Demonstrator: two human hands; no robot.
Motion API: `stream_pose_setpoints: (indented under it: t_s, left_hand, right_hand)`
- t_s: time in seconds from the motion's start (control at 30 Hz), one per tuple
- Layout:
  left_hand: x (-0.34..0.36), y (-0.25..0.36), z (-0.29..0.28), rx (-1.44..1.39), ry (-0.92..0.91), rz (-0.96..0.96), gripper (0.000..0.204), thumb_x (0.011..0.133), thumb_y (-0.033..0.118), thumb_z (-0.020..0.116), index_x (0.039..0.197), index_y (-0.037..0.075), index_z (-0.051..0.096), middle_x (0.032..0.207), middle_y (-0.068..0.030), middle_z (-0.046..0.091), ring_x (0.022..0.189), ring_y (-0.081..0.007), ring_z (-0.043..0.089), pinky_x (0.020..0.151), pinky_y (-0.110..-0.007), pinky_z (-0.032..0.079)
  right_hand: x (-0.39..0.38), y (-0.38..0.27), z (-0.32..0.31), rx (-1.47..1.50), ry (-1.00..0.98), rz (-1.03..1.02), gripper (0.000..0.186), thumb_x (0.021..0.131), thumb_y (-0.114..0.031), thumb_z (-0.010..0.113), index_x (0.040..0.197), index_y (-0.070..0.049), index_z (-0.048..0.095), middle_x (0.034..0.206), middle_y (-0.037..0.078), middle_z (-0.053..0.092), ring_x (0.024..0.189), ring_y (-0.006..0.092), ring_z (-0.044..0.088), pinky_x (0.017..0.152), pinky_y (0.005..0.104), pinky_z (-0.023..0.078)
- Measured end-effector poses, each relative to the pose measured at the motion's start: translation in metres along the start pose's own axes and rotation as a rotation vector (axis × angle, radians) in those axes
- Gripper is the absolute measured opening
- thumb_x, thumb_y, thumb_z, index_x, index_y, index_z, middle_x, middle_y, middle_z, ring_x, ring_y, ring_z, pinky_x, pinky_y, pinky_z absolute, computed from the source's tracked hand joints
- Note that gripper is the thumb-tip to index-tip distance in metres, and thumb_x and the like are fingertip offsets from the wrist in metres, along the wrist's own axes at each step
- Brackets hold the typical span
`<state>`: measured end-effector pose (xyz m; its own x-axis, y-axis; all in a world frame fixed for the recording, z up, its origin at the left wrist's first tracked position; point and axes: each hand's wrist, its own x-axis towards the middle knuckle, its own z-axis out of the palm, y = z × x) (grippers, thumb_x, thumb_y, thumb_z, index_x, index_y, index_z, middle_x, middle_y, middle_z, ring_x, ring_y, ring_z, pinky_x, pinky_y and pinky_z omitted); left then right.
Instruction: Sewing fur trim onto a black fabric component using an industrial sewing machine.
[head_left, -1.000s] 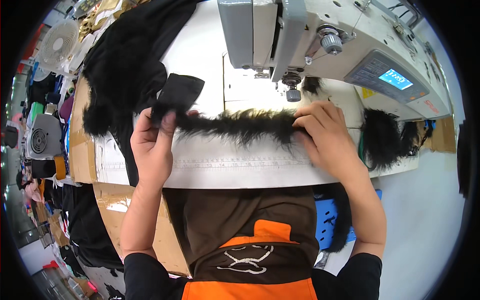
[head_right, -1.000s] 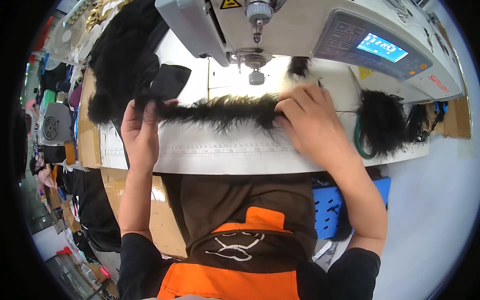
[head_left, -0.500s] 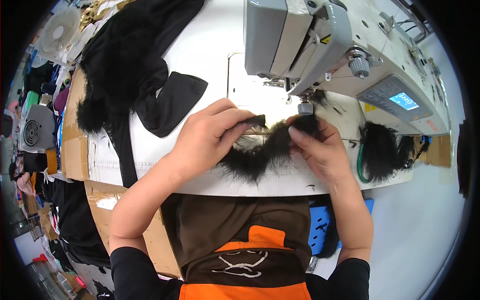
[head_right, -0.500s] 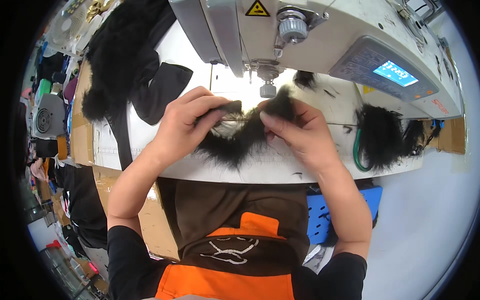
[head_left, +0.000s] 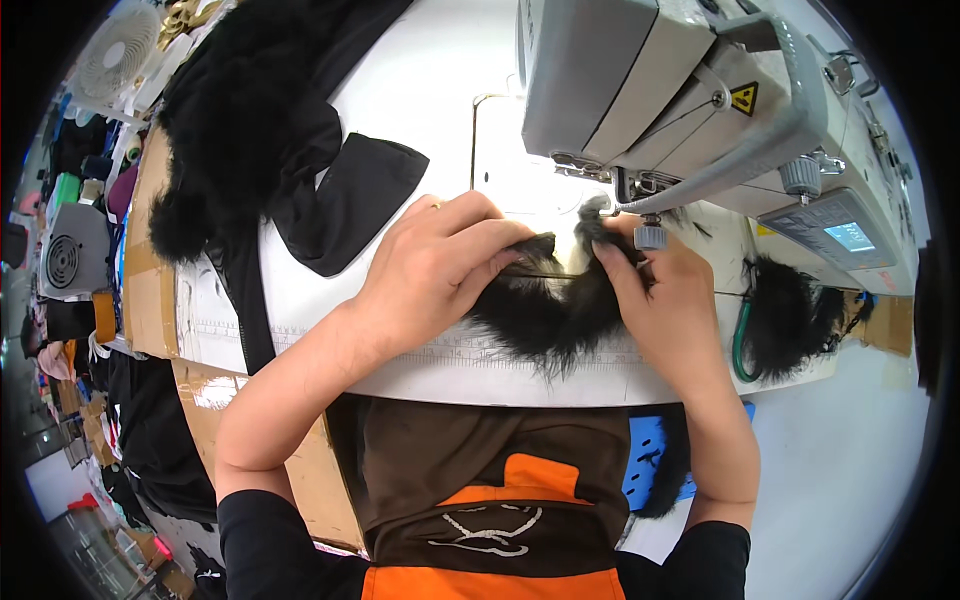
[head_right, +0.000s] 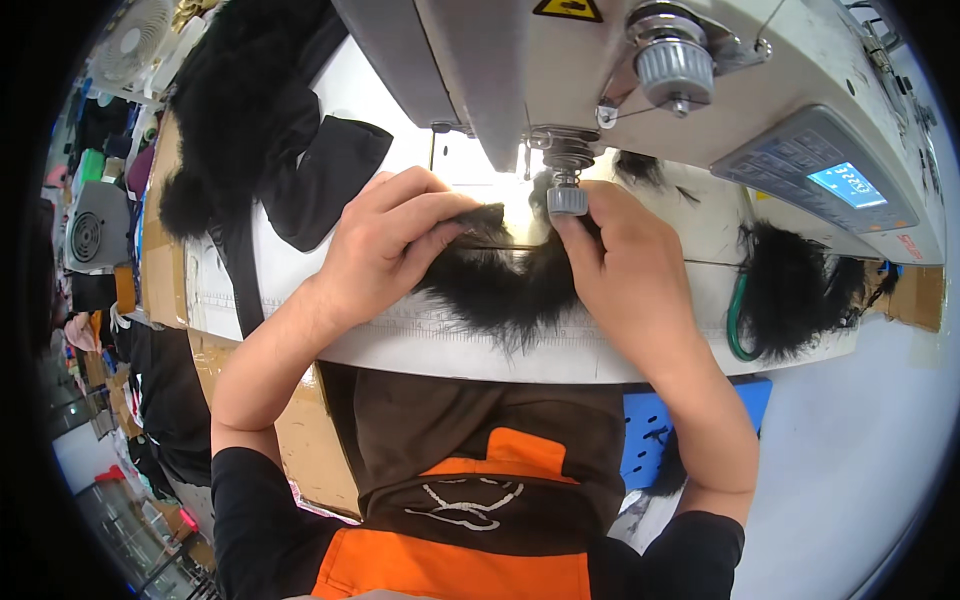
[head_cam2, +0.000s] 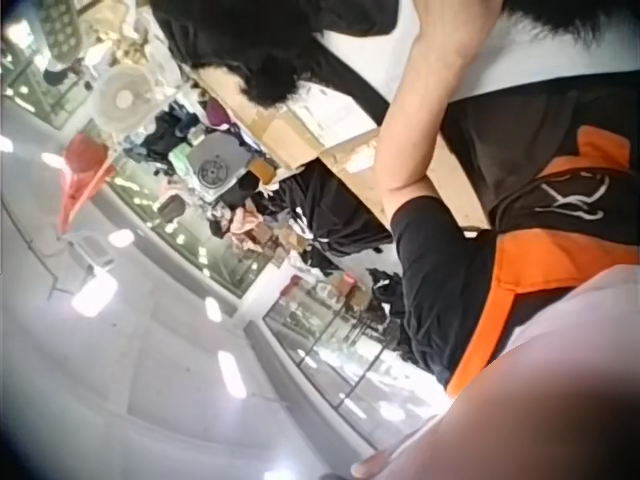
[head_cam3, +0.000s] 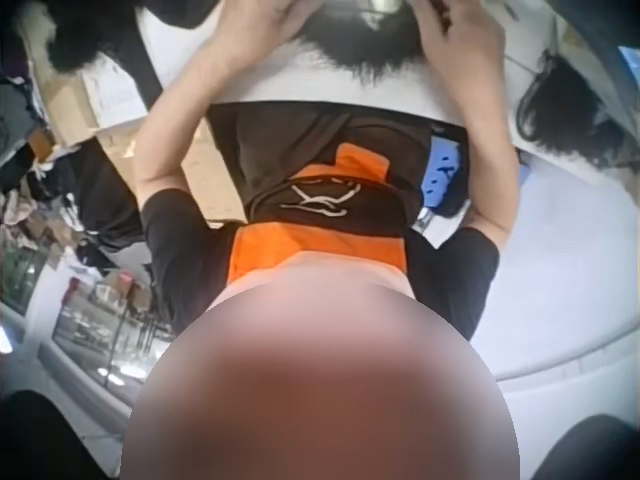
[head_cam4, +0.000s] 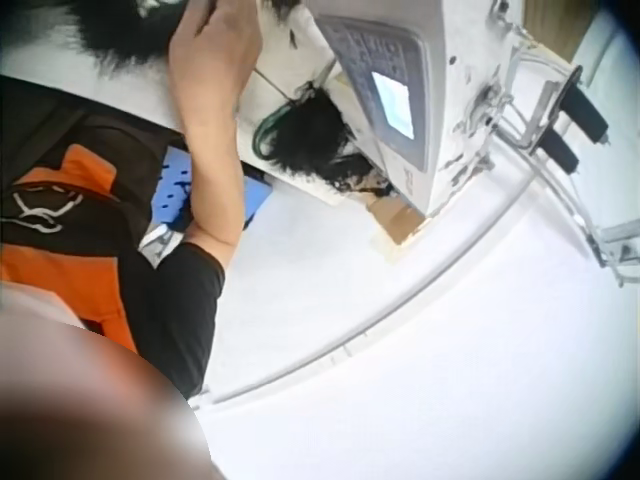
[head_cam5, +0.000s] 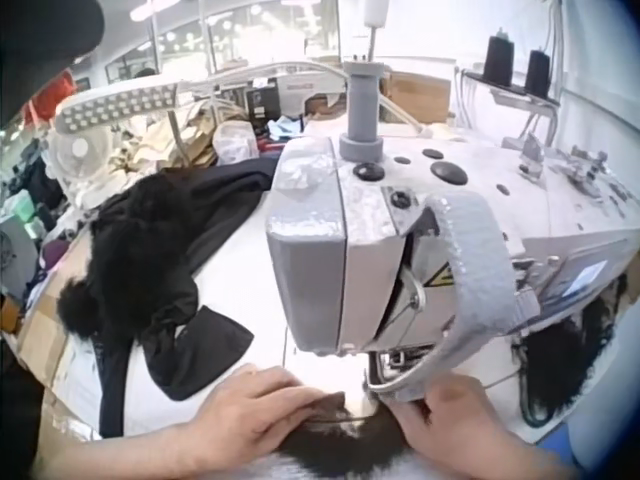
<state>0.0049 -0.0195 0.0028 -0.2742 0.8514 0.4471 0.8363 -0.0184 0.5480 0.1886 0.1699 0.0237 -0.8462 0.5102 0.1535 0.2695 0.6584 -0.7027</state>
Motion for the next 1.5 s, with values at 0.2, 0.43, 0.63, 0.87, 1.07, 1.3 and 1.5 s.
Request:
stream_pose_setpoints:
  t_s: [0.2,0.43,0.63,0.87,1.07,1.3,1.5]
  left_hand:
    - [0.004,-0.003,0.000,0.086,-0.007,0.081,0.022,0.092,0.008,0.081,0.114,0.011,0.080,0.097,-0.0018,0.068,0.083,-0.0216,0.067,0.083,-0.036,0.048]
    - [0.010,-0.010,0.005,0.134,-0.077,0.054,0.030,0.088,0.007,0.084,0.118,0.012,0.082,0.099,-0.0008,0.070,0.093,-0.0244,0.066,0.090,-0.037,0.049]
    - [0.014,-0.008,0.005,0.060,-0.084,-0.042,0.017,0.091,0.009,0.084,0.107,0.011,0.080,0.098,-0.0007,0.069,0.096,-0.0240,0.067,0.095,-0.037,0.047]
    - [0.014,-0.010,0.007,0.005,-0.077,-0.082,0.014,0.092,0.010,0.082,0.106,0.011,0.080,0.098,-0.0012,0.068,0.098,-0.0233,0.067,0.098,-0.040,0.045]
    - [0.011,-0.012,0.010,0.012,-0.066,-0.065,0.013,0.094,0.013,0.081,0.107,0.012,0.081,0.099,-0.0022,0.067,0.099,-0.0232,0.067,0.099,-0.042,0.045]
    - [0.016,-0.004,0.002,0.029,-0.083,-0.056,0.013,0.095,0.021,0.083,0.101,0.010,0.081,0.096,-0.0035,0.067,0.096,-0.0229,0.066,0.096,-0.042,0.045]
    - [0.021,-0.009,0.008,0.014,-0.098,-0.138,0.013,0.097,0.022,0.081,0.097,0.010,0.078,0.095,-0.0049,0.066,0.097,-0.0254,0.065,0.101,-0.043,0.043]
  right_hand:
    - [0.015,0.009,0.007,-0.180,-0.060,-0.272,0.015,0.100,-0.010,0.077,0.115,-0.009,0.079,0.092,0.011,0.074,0.084,0.0317,0.070,0.079,0.0416,0.055]
    - [0.032,0.018,0.014,-0.166,-0.133,-0.350,0.013,0.100,-0.012,0.076,0.113,-0.009,0.079,0.096,0.009,0.072,0.090,0.0309,0.070,0.083,0.0431,0.055]
    - [0.031,0.021,0.013,-0.201,-0.141,-0.339,0.012,0.100,-0.014,0.076,0.112,-0.010,0.079,0.101,0.007,0.073,0.093,0.0292,0.071,0.084,0.0412,0.056]
    - [0.028,0.016,0.015,-0.193,-0.164,-0.266,0.016,0.097,-0.014,0.081,0.112,-0.008,0.079,0.108,0.009,0.075,0.104,0.0294,0.074,0.092,0.0404,0.057]
    - [0.029,0.024,0.017,-0.161,-0.158,-0.256,0.019,0.095,-0.014,0.084,0.112,-0.007,0.080,0.110,0.009,0.077,0.107,0.0292,0.074,0.096,0.0403,0.056]
    - [0.031,0.026,0.018,-0.109,-0.161,-0.282,0.017,0.095,-0.012,0.082,0.111,-0.007,0.079,0.107,0.009,0.078,0.103,0.0287,0.075,0.093,0.0397,0.057]
    - [0.032,0.024,0.018,-0.162,-0.149,-0.321,0.015,0.097,-0.014,0.082,0.110,-0.007,0.079,0.106,0.009,0.078,0.100,0.0301,0.074,0.090,0.0406,0.056]
